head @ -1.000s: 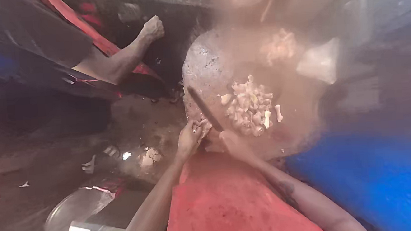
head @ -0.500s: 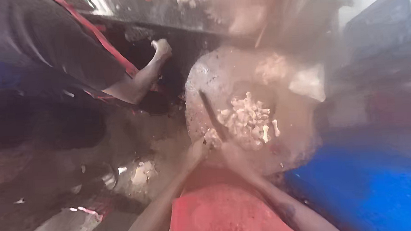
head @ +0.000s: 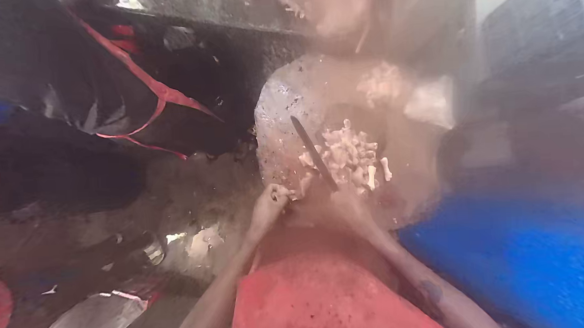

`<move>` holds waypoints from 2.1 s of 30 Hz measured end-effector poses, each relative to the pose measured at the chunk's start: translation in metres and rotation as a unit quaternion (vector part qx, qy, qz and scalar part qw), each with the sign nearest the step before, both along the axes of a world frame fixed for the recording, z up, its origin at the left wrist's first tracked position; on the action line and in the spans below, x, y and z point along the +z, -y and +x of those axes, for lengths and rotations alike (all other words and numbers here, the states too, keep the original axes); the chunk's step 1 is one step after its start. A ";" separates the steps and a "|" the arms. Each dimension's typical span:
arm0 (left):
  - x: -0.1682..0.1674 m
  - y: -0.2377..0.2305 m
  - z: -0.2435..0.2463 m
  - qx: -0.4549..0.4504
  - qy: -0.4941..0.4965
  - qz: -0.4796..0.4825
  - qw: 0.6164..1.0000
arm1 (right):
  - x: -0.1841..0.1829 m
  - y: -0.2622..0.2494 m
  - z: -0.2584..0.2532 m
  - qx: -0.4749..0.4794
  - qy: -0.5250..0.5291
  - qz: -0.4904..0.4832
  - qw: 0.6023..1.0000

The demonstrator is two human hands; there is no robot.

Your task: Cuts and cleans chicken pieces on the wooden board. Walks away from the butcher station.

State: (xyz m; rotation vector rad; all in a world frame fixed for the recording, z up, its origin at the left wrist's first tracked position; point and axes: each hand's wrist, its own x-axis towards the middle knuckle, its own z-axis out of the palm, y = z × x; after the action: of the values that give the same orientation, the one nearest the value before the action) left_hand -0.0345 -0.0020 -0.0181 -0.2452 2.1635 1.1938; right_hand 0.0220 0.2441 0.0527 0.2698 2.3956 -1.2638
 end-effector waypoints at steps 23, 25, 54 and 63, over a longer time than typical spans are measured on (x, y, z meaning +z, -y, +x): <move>0.000 -0.002 0.010 0.081 -0.038 0.073 0.993 | -0.047 -0.019 0.023 0.146 0.132 0.021 0.980; -0.002 0.001 0.011 0.065 -0.030 0.079 0.994 | -0.032 -0.014 0.023 0.103 0.105 0.014 0.989; -0.027 -0.092 -0.030 -0.154 -0.115 -0.123 0.974 | -0.013 -0.143 0.001 -0.034 0.040 0.208 0.977; 0.010 -0.083 -0.008 -0.162 -0.101 -0.153 0.970 | -0.058 -0.206 -0.012 -0.064 0.116 -0.004 0.991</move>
State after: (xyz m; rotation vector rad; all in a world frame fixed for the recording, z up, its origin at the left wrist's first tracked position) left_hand -0.0424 0.0811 -0.0080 0.1047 2.4475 0.7257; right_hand 0.0103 0.4502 -0.0051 0.5443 2.2039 -1.2235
